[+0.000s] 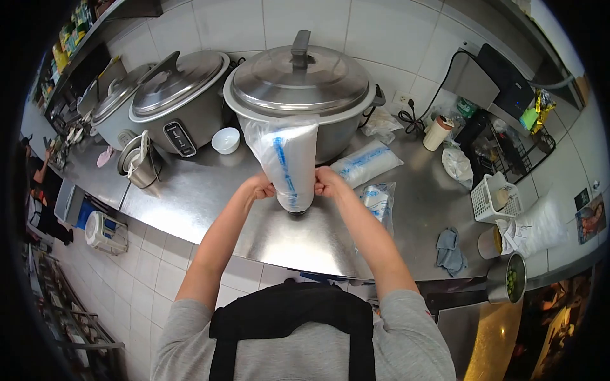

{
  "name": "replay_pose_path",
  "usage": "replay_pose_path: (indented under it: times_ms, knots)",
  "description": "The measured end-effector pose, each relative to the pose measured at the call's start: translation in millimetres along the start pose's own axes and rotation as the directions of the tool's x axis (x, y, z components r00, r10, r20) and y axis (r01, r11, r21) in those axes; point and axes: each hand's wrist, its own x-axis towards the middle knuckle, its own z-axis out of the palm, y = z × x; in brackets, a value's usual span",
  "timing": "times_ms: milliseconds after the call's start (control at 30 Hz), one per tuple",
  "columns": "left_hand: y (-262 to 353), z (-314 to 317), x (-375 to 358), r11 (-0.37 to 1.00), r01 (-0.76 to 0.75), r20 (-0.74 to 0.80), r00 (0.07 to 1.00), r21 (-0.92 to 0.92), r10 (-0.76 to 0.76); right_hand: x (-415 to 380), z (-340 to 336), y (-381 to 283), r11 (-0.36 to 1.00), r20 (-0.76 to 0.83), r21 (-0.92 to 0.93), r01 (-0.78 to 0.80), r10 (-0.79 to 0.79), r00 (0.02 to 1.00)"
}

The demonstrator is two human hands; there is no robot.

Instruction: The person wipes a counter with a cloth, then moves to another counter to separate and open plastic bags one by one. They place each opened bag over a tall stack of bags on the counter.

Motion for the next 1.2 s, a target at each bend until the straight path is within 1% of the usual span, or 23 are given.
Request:
replay_pose_path:
  times_ms: [67, 100, 167, 233, 267, 333, 467, 533, 567, 633, 667, 733, 767, 800, 867, 900, 967, 1000, 1033, 1067, 1100, 1133, 1200]
  knots:
    - [-18, -12, 14, 0.970, 0.080, 0.088, 0.994, -0.230, -0.061, 0, -5, 10, 0.998, -0.020, 0.054, -0.037, 0.039, 0.999]
    - [-27, -15, 14, 0.970, 0.085, 0.090, 0.994, -0.227, -0.066, -3, -8, 13, 0.990, 0.025, 0.140, -0.001, -0.003, 1.000]
    - [-50, -17, 8, 0.743, 0.079, 0.133, 0.991, -0.665, 0.014, -15, -9, 25, 0.973, 0.064, 0.230, 0.028, -0.044, 0.997]
    - [-66, -6, -33, 0.490, 0.163, 0.284, 0.941, -0.856, 0.184, -41, -1, 38, 0.747, 0.118, 0.664, -0.015, -0.086, 0.989]
    - [-71, 6, -49, 0.493, 0.167, 0.286, 0.942, -0.854, 0.176, -48, 4, 48, 0.742, 0.116, 0.670, -0.014, -0.086, 0.990]
    - [-88, 35, -70, 0.256, -0.029, 0.065, 0.934, -0.966, 0.351, -56, 15, 72, 0.726, 0.086, 0.671, 0.153, -0.280, 0.956]
    - [-126, 36, -49, 0.273, -0.105, 0.026, 0.899, -0.956, 0.437, -40, 1, 99, 0.763, 0.266, 0.625, 0.167, -0.409, 0.873]
    - [-129, 25, -41, 0.435, -0.085, 0.232, 0.745, -0.897, 0.625, -40, -1, 103, 0.779, 0.278, 0.599, 0.186, -0.420, 0.864]
    - [-130, 20, -39, 0.437, -0.083, 0.235, 0.746, -0.895, 0.623, -41, -2, 104, 0.796, 0.292, 0.568, 0.208, -0.432, 0.853]
    - [-124, 18, -42, 0.626, -0.223, 0.225, 0.802, -0.747, 0.554, -32, -9, 110, 0.806, 0.279, 0.542, 0.236, -0.438, 0.854]
    - [-122, 17, -44, 0.630, -0.218, 0.229, 0.804, -0.746, 0.549, -29, -13, 113, 0.817, 0.267, 0.514, 0.262, -0.443, 0.856]
    - [-112, 21, -54, 0.747, -0.342, 0.055, 0.891, -0.570, 0.451, -30, -8, 110, 0.815, 0.204, 0.502, 0.290, -0.438, 0.876]
    - [-116, 16, -54, 0.761, -0.391, 0.010, 0.886, -0.518, 0.463, -33, -7, 111, 0.816, 0.141, 0.484, 0.317, -0.430, 0.892]
    - [-119, 12, -57, 0.773, -0.367, 0.035, 0.894, -0.518, 0.448, -42, -2, 112, 0.806, 0.113, 0.491, 0.330, -0.434, 0.894]
    - [-119, 8, -61, 0.874, -0.429, -0.049, 0.902, -0.229, 0.430, -68, 7, 105, 0.891, -0.109, 0.066, 0.448, -0.440, 0.891]
    - [-121, 9, -66, 0.883, -0.410, -0.015, 0.908, -0.229, 0.418, -81, 7, 112, 0.815, -0.081, -0.240, 0.528, -0.559, 0.825]
    - [-130, 10, -82, 0.952, -0.305, 0.091, 0.949, 0.026, 0.301, -140, 7, 111, 0.740, 0.052, -0.564, 0.367, -0.411, 0.910]
    - [-134, 16, -88, 0.954, -0.300, 0.110, 0.949, 0.029, 0.295, -160, -7, 118, 0.409, 0.187, -0.826, 0.387, -0.449, 0.873]
    - [-139, 22, -95, 0.962, -0.246, 0.123, 0.965, 0.121, 0.231, -180, -16, 124, 0.359, 0.161, -0.878, 0.317, -0.402, 0.901]
    - [-140, 29, -100, 0.959, -0.191, 0.126, 0.978, 0.210, 0.167, -193, -33, 135, 0.310, 0.043, -0.927, 0.211, -0.471, 0.881]
    - [-137, 39, -104, 0.970, -0.139, 0.140, 0.984, 0.200, 0.112, -198, -48, 144, 0.265, -0.064, -0.959, 0.097, -0.538, 0.840]
    - [-139, 49, -99, 0.971, -0.136, 0.144, 0.984, 0.197, 0.108, -197, -59, 147, 0.266, -0.069, -0.960, 0.090, -0.535, 0.842]
    - [-141, 74, -83, 0.935, -0.310, 0.244, 0.933, 0.169, 0.265, -188, -80, 147, 0.139, -0.158, -0.987, -0.074, -0.839, 0.521]
